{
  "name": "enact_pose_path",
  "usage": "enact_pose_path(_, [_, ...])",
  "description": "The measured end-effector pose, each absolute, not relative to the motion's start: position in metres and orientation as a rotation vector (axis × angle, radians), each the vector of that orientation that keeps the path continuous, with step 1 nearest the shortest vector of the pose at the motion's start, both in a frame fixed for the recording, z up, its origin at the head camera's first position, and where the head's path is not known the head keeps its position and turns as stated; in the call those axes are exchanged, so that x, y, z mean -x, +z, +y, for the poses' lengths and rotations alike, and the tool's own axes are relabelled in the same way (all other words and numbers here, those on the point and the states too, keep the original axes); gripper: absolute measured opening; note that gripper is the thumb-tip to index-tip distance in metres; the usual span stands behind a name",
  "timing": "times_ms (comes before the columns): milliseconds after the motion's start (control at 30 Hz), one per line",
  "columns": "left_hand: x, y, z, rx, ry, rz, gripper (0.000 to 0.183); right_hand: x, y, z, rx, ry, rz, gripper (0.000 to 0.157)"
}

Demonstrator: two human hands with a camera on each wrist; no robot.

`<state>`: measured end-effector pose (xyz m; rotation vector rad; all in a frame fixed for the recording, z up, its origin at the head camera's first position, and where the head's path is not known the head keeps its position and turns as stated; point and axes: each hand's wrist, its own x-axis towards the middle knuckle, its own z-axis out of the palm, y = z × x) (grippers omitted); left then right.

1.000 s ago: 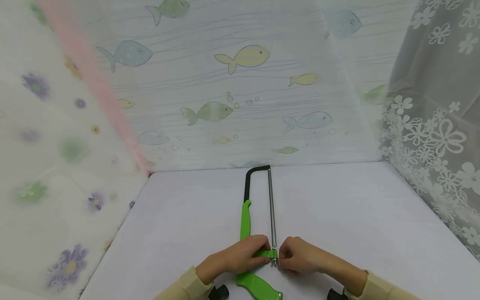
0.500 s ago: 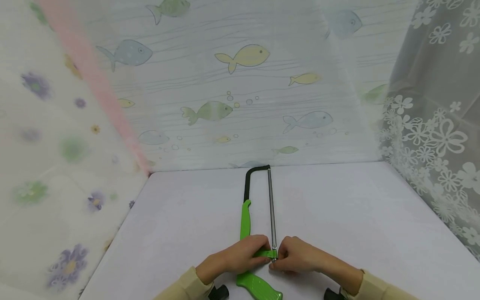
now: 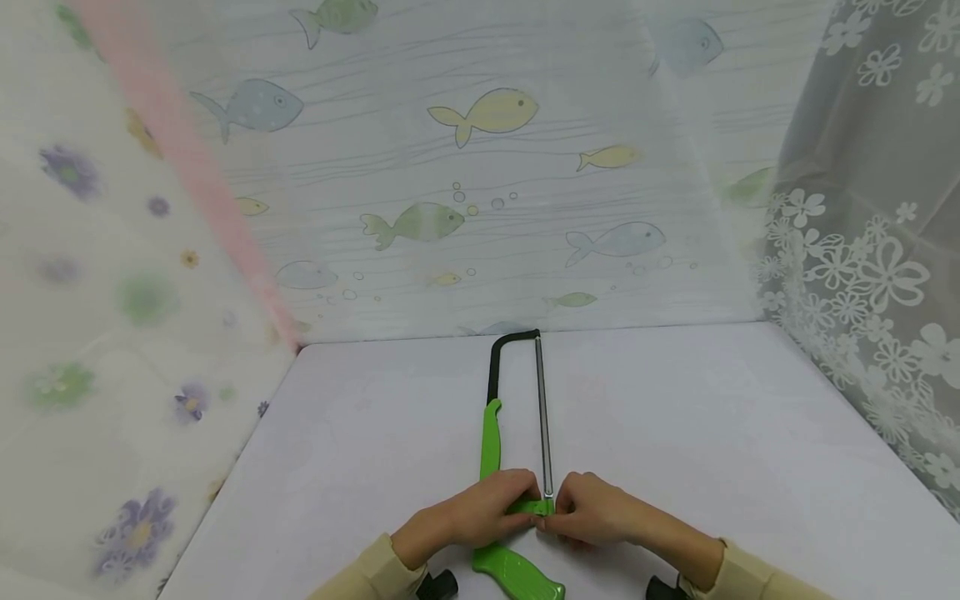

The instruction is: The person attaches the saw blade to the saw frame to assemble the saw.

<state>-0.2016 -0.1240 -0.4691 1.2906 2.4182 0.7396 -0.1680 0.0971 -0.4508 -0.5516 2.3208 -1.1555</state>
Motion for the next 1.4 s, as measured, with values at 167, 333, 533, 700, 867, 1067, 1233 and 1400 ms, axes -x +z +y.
enact_pose_path(167, [0.201,-0.469,-0.124,-1.291,0.737,2.423,0.010,0.168,-0.451,0.096,0.547,-1.127,2.327,0.036])
enact_pose_path(333, [0.202,-0.469,-0.124,-1.287,0.742,2.422,0.010,0.168,-0.447,0.097,0.549,-1.125,2.325,0.028])
enact_pose_path(533, [0.201,-0.468,-0.124,-1.263,0.745,2.420,0.010,0.167,-0.446,0.102,0.563,-1.132,2.326,0.025])
enact_pose_path(700, [0.201,-0.468,-0.124,-1.240,0.745,2.420,0.011,0.168,-0.446,0.107,0.623,-1.156,2.296,0.025])
enact_pose_path(867, [0.202,-0.469,-0.124,-1.234,0.746,2.414,0.010,0.169,-0.446,0.111,0.671,-1.200,2.246,0.024])
enact_pose_path(1067, [0.202,-0.470,-0.123,-1.248,0.737,2.413,0.011,0.170,-0.448,0.111,0.688,-1.205,2.227,0.023])
enact_pose_path(1233, [0.202,-0.470,-0.124,-1.254,0.733,2.416,0.011,0.171,-0.449,0.109,0.710,-1.190,2.236,0.023])
enact_pose_path(1400, [0.202,-0.470,-0.125,-1.248,0.737,2.411,0.009,0.170,-0.451,0.104,0.740,-1.159,2.251,0.025])
